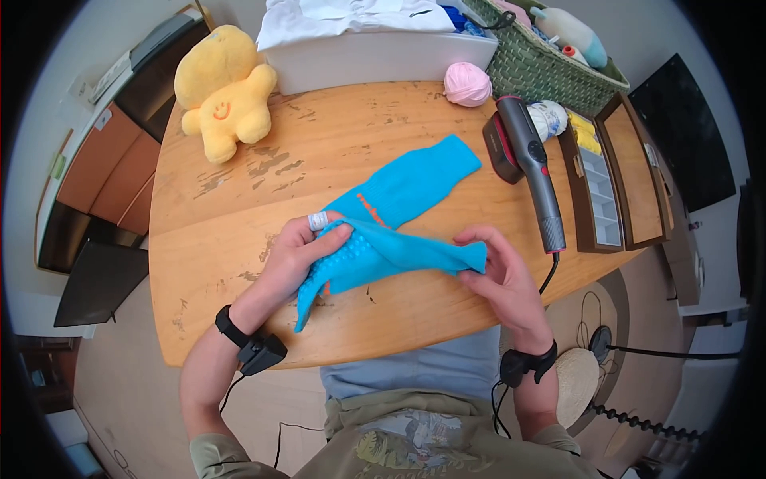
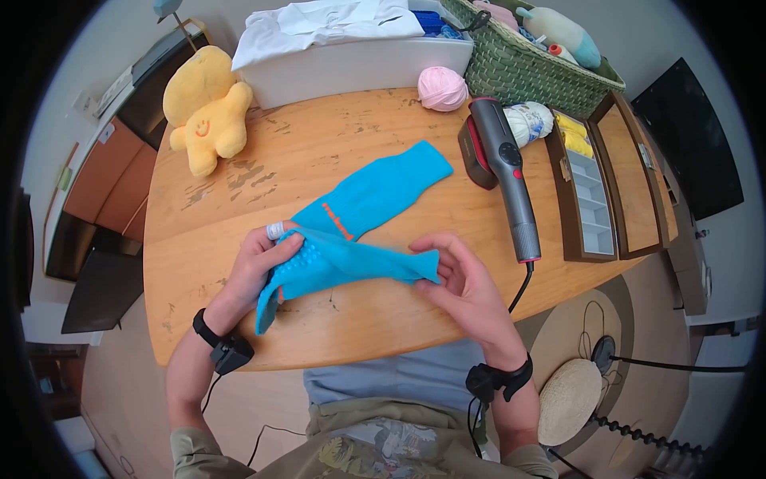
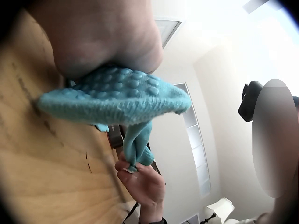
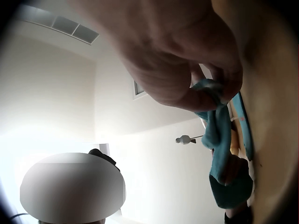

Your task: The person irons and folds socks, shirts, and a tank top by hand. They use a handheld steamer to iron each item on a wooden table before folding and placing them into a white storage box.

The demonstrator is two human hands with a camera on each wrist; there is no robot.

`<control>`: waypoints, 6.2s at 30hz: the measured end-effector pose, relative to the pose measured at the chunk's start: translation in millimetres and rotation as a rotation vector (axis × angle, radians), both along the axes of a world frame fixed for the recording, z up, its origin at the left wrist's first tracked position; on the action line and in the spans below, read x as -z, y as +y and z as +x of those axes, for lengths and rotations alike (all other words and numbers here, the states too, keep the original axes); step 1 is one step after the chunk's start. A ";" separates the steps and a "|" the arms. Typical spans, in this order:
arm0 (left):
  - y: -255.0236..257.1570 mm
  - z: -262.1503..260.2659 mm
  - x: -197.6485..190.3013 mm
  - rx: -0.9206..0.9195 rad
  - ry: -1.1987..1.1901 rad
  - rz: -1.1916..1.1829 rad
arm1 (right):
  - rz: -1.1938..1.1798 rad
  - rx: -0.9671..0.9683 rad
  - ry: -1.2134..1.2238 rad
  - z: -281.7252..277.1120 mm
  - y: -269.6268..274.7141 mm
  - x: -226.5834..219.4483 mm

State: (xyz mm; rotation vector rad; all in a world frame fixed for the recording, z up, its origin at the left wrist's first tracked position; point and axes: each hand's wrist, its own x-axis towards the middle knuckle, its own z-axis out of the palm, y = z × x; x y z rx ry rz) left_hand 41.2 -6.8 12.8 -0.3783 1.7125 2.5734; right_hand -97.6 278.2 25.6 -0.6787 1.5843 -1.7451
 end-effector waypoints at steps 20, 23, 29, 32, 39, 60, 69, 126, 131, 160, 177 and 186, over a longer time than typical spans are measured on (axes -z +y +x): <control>4.1 -1.0 6.4 -0.137 0.060 -0.112 | 0.288 0.017 -0.022 -1.2 1.6 0.5; 1.9 -0.2 9.6 -0.160 0.064 -0.113 | 0.329 -0.011 -0.036 -5.1 5.8 -0.8; 0.5 1.5 6.8 -0.053 0.079 -0.067 | 0.231 0.115 -0.057 -0.7 1.3 6.1; 0.5 2.3 5.2 0.073 0.102 -0.074 | 0.077 0.305 -0.089 6.8 -11.3 0.5; 8.7 4.2 3.9 0.339 0.115 -0.212 | -0.163 0.486 0.267 -6.4 -2.8 -27.8; 7.8 -3.7 2.4 0.159 0.085 0.133 | -0.051 -0.090 1.189 57.4 -78.9 -40.2; -5.9 1.5 -26.2 0.449 -0.056 0.040 | 0.305 0.140 1.211 -0.2 -33.7 -8.3; -25.3 6.8 -48.0 0.591 -0.174 -0.955 | 0.356 0.397 1.245 -49.1 18.3 -57.2; -25.2 6.6 -50.8 0.542 -0.183 -0.910 | 0.557 0.400 0.928 -114.8 28.5 -33.9; -38.6 11.3 -33.6 0.625 -0.083 -1.161 | 0.016 -0.049 -0.391 42.7 -1.0 -64.3; -40.4 8.8 -26.2 0.621 -0.157 -1.239 | -0.076 -0.398 -0.791 94.2 -30.1 -26.2; -38.8 5.3 -33.2 0.659 -0.148 -1.180 | -0.136 -0.346 -0.793 97.2 -19.7 -19.1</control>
